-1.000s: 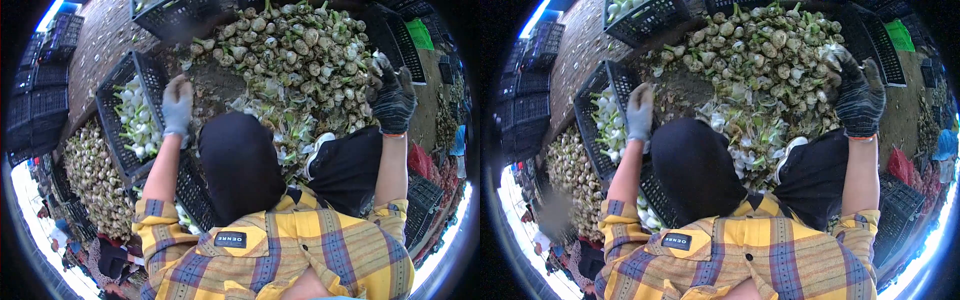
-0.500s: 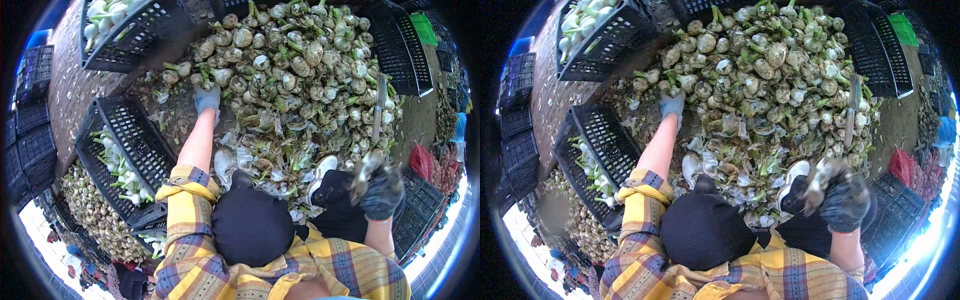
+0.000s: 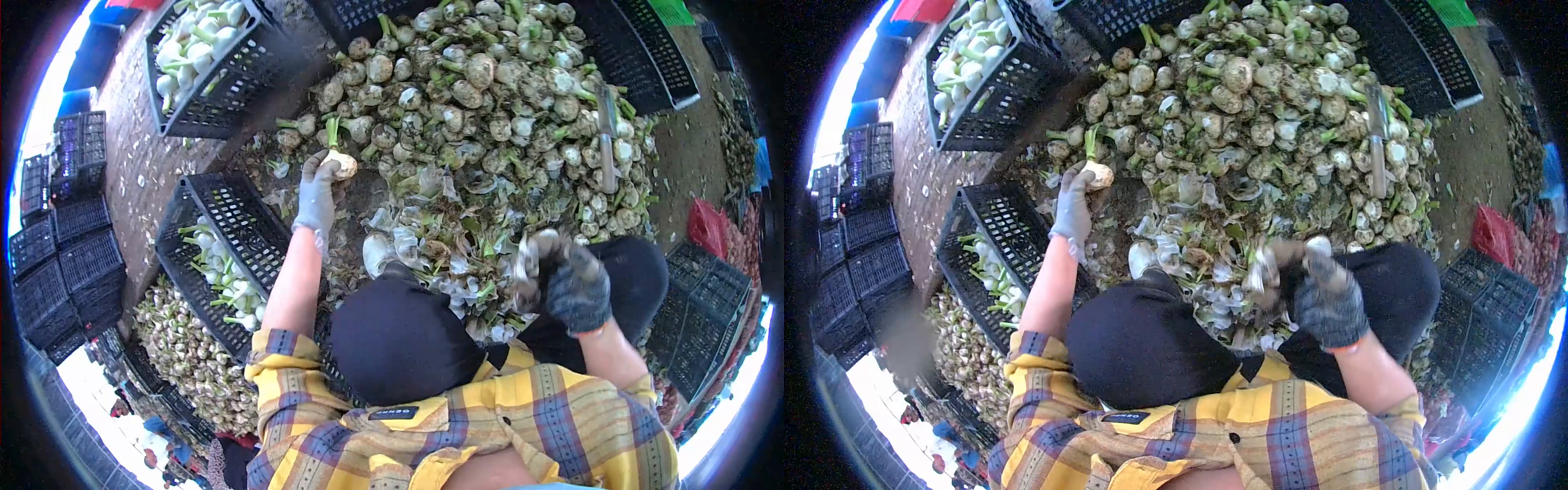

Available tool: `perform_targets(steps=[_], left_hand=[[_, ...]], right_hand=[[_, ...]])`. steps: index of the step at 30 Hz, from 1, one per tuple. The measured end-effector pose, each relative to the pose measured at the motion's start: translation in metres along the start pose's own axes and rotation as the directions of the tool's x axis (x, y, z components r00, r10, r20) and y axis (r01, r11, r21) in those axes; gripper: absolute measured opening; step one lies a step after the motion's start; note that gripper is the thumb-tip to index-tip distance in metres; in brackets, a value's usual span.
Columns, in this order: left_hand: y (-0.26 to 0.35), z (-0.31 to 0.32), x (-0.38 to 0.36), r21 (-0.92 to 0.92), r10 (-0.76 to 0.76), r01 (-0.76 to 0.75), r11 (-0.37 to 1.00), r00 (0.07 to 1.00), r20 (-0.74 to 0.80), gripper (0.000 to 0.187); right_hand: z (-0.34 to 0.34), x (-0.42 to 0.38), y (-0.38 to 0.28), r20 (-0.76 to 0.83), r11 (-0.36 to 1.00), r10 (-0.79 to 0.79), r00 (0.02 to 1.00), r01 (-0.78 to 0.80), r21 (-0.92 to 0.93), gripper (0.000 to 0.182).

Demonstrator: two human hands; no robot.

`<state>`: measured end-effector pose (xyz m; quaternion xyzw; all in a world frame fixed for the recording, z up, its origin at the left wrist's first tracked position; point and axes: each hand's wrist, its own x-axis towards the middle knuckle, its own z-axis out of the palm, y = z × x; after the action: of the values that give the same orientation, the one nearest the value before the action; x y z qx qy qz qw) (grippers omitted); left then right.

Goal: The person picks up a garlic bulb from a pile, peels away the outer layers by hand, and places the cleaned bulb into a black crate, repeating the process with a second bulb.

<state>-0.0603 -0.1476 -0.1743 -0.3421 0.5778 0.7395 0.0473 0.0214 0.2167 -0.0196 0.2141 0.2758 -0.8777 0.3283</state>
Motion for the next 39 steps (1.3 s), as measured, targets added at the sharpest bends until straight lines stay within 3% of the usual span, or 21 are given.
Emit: perform_targets(steps=[1,2,4,5,6,8,10,12,14,16,18,20,24,28,29,32,33,36,37,39], left_hand=[[0.026,0.003,-0.017,0.044,-0.087,0.082,0.996,0.99,0.108,0.036],[0.045,0.012,-0.034,-0.016,-0.072,0.075,0.997,0.987,0.146,0.034],[0.079,0.026,-0.061,0.031,-0.029,0.022,0.999,0.968,0.248,0.033],[0.092,0.037,-0.073,-0.015,0.029,-0.026,1.0,0.948,0.317,0.033],[0.11,0.043,-0.086,0.055,0.032,-0.059,0.997,0.915,0.402,0.033],[0.132,0.062,-0.115,0.171,0.13,-0.22,0.96,0.898,0.421,0.032],[0.149,0.086,-0.147,0.207,0.182,-0.322,0.924,0.845,0.502,0.033],[0.151,0.107,-0.169,0.235,0.258,-0.463,0.854,0.771,0.582,0.035],[0.145,0.122,-0.189,0.25,0.35,-0.625,0.739,0.674,0.65,0.038],[0.143,0.134,-0.213,0.255,0.305,-0.633,0.731,0.638,0.707,0.045],[0.123,0.137,-0.207,0.181,0.41,-0.698,0.693,0.588,0.697,0.048],[0.097,0.137,-0.201,0.124,0.413,-0.611,0.782,0.656,0.632,0.049],[0.056,0.142,-0.192,-0.027,0.386,-0.43,0.903,0.78,0.492,0.05],[0.06,0.151,-0.199,0.057,0.467,-0.549,0.834,0.756,0.459,0.046],[0.063,0.151,-0.202,0.034,0.424,-0.497,0.867,0.772,0.473,0.045],[0.061,0.151,-0.194,0.012,0.397,-0.459,0.888,0.781,0.483,0.045],[0.06,0.152,-0.191,0.0,0.41,-0.468,0.884,0.775,0.48,0.045],[0.057,0.152,-0.184,-0.029,0.448,-0.493,0.87,0.764,0.465,0.046],[0.061,0.154,-0.188,0.007,0.447,-0.503,0.864,0.774,0.449,0.047],[0.069,0.159,-0.197,0.077,0.449,-0.522,0.849,0.791,0.415,0.049]], right_hand=[[0.012,-0.001,-0.009,-0.036,1.0,-0.01,0.999,0.011,0.029,0.053],[0.021,-0.003,-0.017,-0.069,0.998,-0.019,0.997,0.023,0.06,0.053],[0.021,-0.002,-0.024,0.007,0.999,-0.051,0.999,0.051,-0.019,0.05],[0.019,0.001,-0.025,0.088,0.985,-0.03,0.996,0.044,-0.164,0.048],[0.023,0.003,-0.024,0.128,0.925,-0.077,0.989,0.119,-0.362,0.049],[0.037,0.006,-0.023,0.206,0.665,-0.17,0.964,0.266,-0.697,0.052],[0.064,0.002,-0.029,0.117,0.717,-0.119,0.986,0.167,-0.677,0.043],[0.071,0.012,-0.026,0.159,0.749,-0.266,0.951,0.308,-0.587,0.042],[0.082,0.012,-0.037,0.13,0.718,-0.19,0.973,0.227,-0.658,0.042],[0.092,0.005,-0.042,0.125,0.706,-0.165,0.978,0.205,-0.677,0.042],[0.081,0.009,-0.038,0.156,0.695,-0.194,0.969,0.248,-0.675,0.04],[0.071,0.01,-0.035,0.147,0.719,-0.197,0.969,0.245,-0.651,0.037],[0.055,0.011,-0.031,0.122,0.644,-0.217,0.969,0.236,-0.728,0.028],[0.043,0.024,-0.028,0.159,0.559,-0.274,0.949,0.291,-0.776,0.028],[0.048,0.017,-0.026,0.101,0.716,-0.254,0.962,0.257,-0.649,0.035],[0.054,0.022,-0.04,0.053,0.588,-0.184,0.981,0.153,-0.794,0.037],[0.058,0.02,-0.04,0.01,0.625,-0.191,0.981,0.13,-0.77,0.034],[0.055,0.03,-0.033,0.093,0.6,-0.278,0.956,0.249,-0.761,0.03],[0.063,0.023,-0.038,0.053,0.603,-0.237,0.97,0.189,-0.775,0.03],[0.056,0.03,-0.037,0.105,0.549,-0.25,0.963,0.23,-0.804,0.03]])
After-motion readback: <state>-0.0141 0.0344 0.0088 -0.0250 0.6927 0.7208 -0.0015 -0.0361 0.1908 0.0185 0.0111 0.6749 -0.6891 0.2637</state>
